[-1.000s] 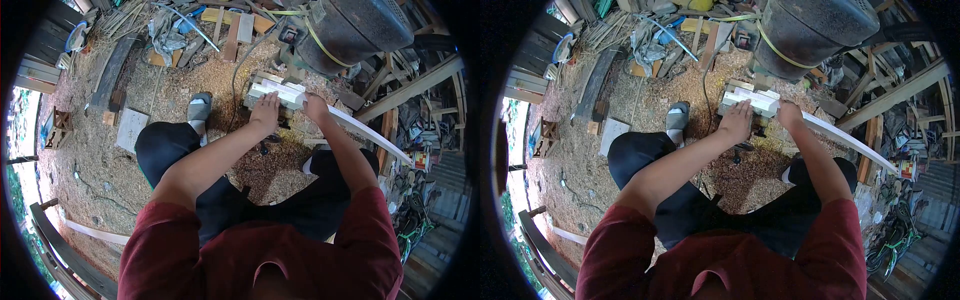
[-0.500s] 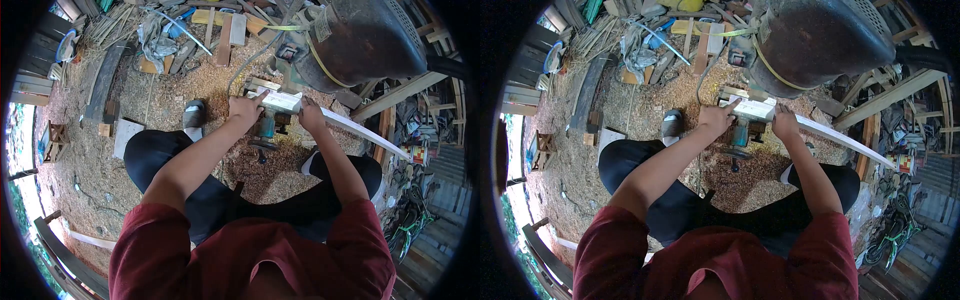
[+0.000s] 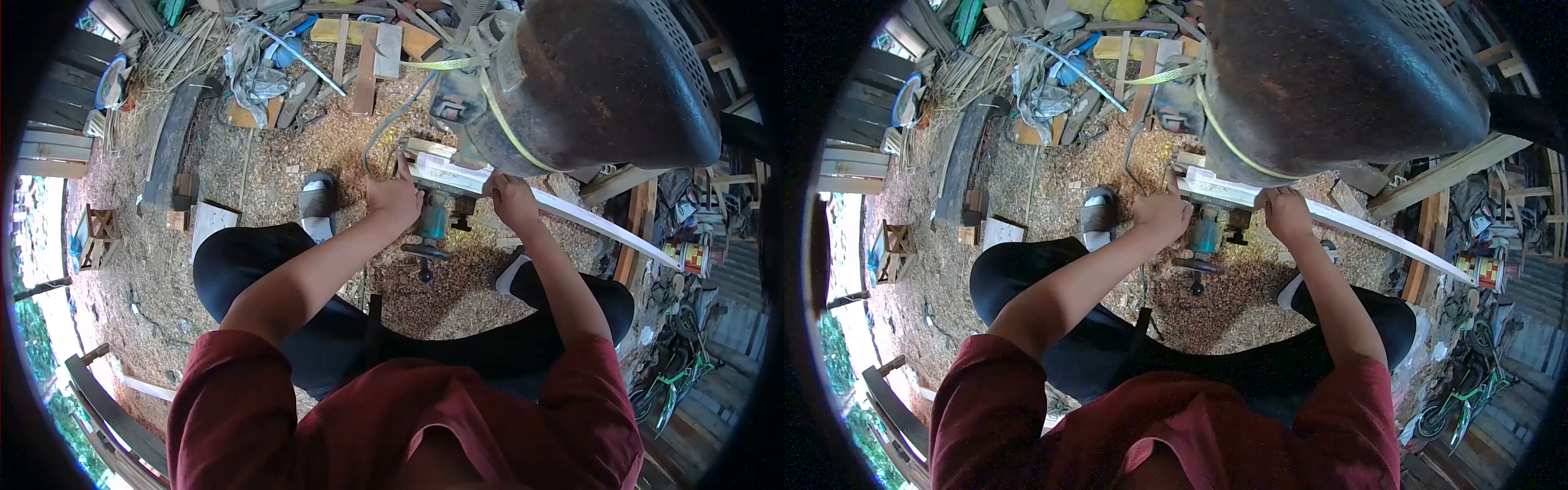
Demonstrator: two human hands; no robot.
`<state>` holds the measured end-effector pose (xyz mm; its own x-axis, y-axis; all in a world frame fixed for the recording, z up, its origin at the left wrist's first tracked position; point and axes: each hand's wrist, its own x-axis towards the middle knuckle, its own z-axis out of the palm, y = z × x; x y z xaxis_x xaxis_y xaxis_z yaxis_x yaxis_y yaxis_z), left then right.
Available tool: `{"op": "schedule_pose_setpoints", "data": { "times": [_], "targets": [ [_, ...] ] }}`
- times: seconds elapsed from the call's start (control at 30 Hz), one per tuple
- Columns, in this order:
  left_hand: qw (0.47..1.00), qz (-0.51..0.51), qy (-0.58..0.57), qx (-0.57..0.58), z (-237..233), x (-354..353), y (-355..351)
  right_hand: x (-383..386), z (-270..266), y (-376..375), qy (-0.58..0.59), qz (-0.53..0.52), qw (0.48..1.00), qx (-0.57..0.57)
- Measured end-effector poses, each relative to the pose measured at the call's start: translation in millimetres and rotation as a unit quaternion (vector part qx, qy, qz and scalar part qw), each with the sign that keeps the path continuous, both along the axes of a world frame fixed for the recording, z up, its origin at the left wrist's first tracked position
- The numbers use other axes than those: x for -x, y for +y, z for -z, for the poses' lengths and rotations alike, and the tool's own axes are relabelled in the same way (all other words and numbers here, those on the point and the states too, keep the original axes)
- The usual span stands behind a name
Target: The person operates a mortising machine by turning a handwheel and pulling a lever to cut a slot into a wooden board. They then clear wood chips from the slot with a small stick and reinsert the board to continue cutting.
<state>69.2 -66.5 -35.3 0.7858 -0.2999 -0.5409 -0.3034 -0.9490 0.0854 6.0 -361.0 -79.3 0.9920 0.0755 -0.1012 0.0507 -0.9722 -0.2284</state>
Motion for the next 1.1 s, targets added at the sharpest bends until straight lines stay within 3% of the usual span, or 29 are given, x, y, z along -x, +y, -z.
{"op": "schedule_pose_setpoints", "data": {
  "times": [0.07,0.13,0.2,0.47,0.53,0.63,0.77,0.83,1.1],
  "targets": [
    [1.0,0.018,-0.01,0.003,-2,1,1,2,1,-3,-0.009,0.0,1.0,-0.004],
    [0.993,0.109,-0.029,0.026,-1,3,2,1,-2,-2,-0.018,0.0,1.0,-0.008],
    [0.993,0.113,-0.033,0.034,9,2,0,1,-6,-2,-0.021,-0.017,0.998,-0.064],
    [0.996,0.08,0.0,0.027,5,5,-11,-4,4,-3,-0.056,-0.006,0.994,-0.097],
    [0.983,0.134,-0.118,0.044,13,8,-6,-6,-4,3,-0.053,-0.006,0.995,-0.089],
    [0.969,0.14,-0.186,0.079,17,18,-3,-2,-8,2,-0.044,0.002,0.995,-0.084],
    [0.974,0.148,-0.164,0.055,17,16,-3,-5,9,-4,-0.049,0.003,0.996,-0.081],
    [0.938,0.203,-0.274,0.065,27,17,0,-4,12,-6,-0.062,-0.004,0.995,-0.084],
    [0.942,0.195,-0.206,0.178,47,8,11,-2,14,-10,-0.052,0.001,0.994,-0.096]
  ]
}}
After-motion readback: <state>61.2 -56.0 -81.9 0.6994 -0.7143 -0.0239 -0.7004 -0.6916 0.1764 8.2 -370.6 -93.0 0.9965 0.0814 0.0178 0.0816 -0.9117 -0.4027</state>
